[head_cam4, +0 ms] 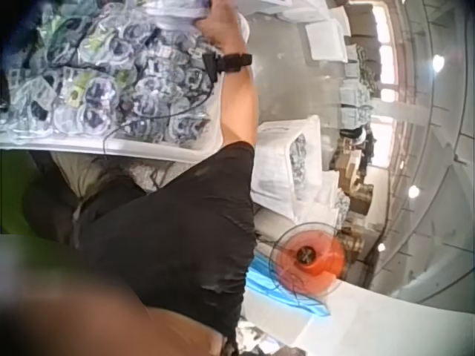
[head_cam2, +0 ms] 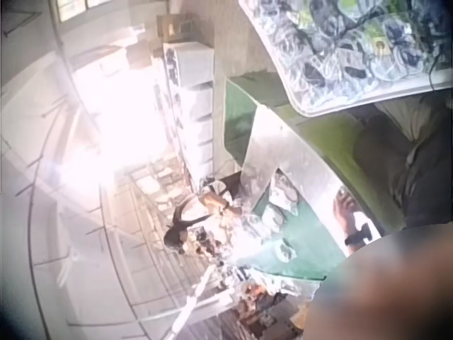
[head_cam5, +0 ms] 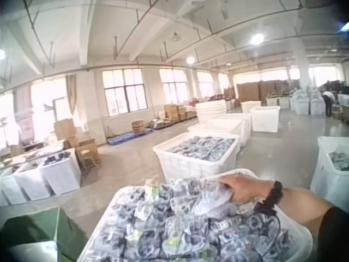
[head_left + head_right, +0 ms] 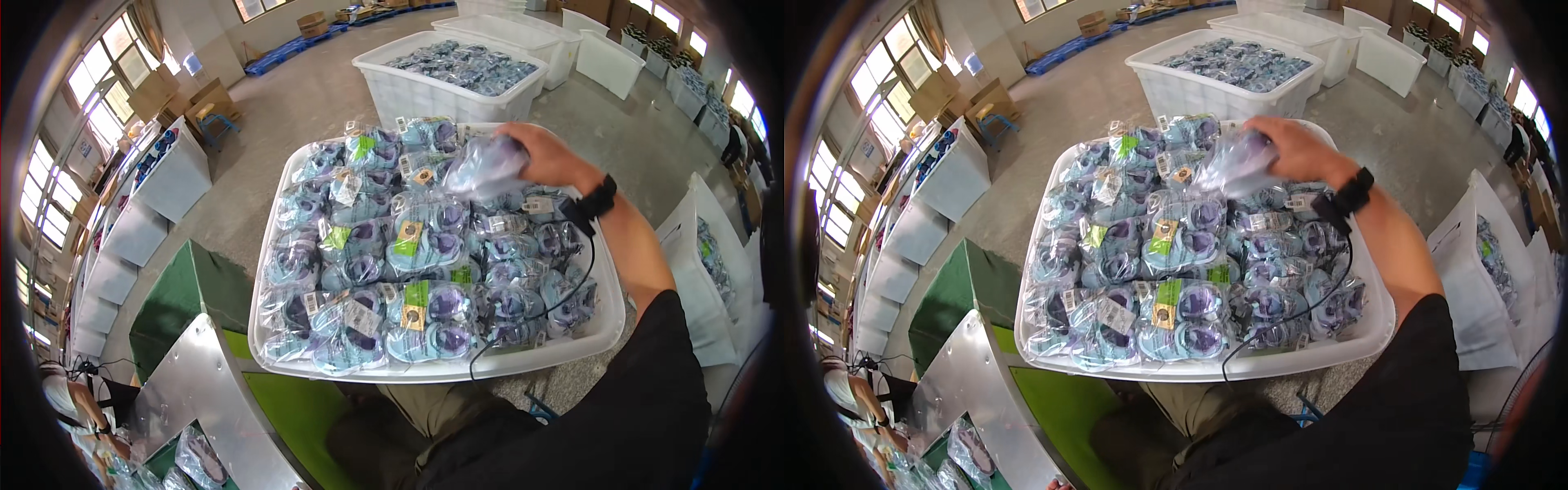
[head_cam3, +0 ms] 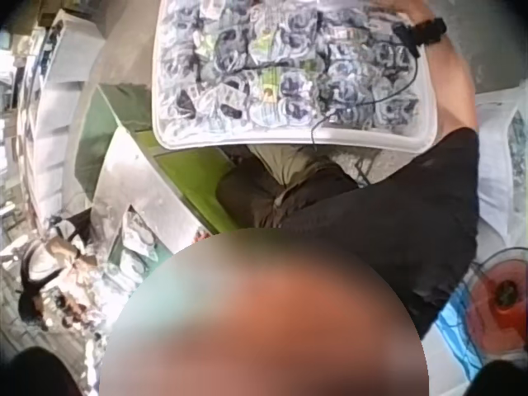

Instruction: The person repeatedly picks packaged goods from a large white bin and places them onto a green conveyor belt. The items are handled one by one and moved from the bin to the belt where other workers are visible in the background.

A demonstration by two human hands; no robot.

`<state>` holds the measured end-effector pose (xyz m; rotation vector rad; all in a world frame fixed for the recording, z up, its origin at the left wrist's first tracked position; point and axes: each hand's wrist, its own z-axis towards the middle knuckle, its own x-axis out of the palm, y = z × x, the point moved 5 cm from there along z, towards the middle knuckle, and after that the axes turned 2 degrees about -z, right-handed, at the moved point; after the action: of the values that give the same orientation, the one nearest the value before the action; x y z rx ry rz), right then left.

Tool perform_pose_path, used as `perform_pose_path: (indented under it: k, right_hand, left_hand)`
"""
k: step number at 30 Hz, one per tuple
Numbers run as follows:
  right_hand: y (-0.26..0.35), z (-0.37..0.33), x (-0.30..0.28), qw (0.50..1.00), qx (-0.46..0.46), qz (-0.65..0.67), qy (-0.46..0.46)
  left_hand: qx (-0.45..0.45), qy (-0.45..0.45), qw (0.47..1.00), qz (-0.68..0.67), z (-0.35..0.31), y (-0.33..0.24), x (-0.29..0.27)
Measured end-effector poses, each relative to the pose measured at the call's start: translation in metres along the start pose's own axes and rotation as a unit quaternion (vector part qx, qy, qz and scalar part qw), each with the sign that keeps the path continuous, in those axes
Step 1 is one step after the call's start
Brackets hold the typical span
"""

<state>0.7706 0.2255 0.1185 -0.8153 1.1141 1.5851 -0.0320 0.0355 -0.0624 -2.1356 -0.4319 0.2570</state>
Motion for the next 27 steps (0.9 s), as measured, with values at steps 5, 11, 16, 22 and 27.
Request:
perform_pose_path:
  k: [5,11,16,22,27]
  right_hand:
    - [-0.126,0.041,0.002,0.995,0.017,0.011,-0.101]
    - [-0.241,0.042,0.108,0.990,0.091,-0.025,0.106]
    - [-0.270,0.045,0.154,0.954,0.299,-0.012,-0.014]
    - [-0.250,0.077,0.171,0.981,0.173,-0.085,-0.020]
    - [-0.245,0.073,0.181,0.977,0.197,-0.061,0.049]
  left_hand:
    - [-0.006,-0.053,0.998,0.023,-0.001,0.001,0.001]
    - [-0.014,-0.105,0.993,0.056,-0.003,0.003,0.006]
    - [-0.022,-0.135,0.989,0.061,-0.001,0.001,0.006]
    - [-0.048,-0.167,0.982,0.069,0.011,0.005,-0.002]
    - [-0.099,-0.191,0.973,0.084,0.021,0.011,-0.016]
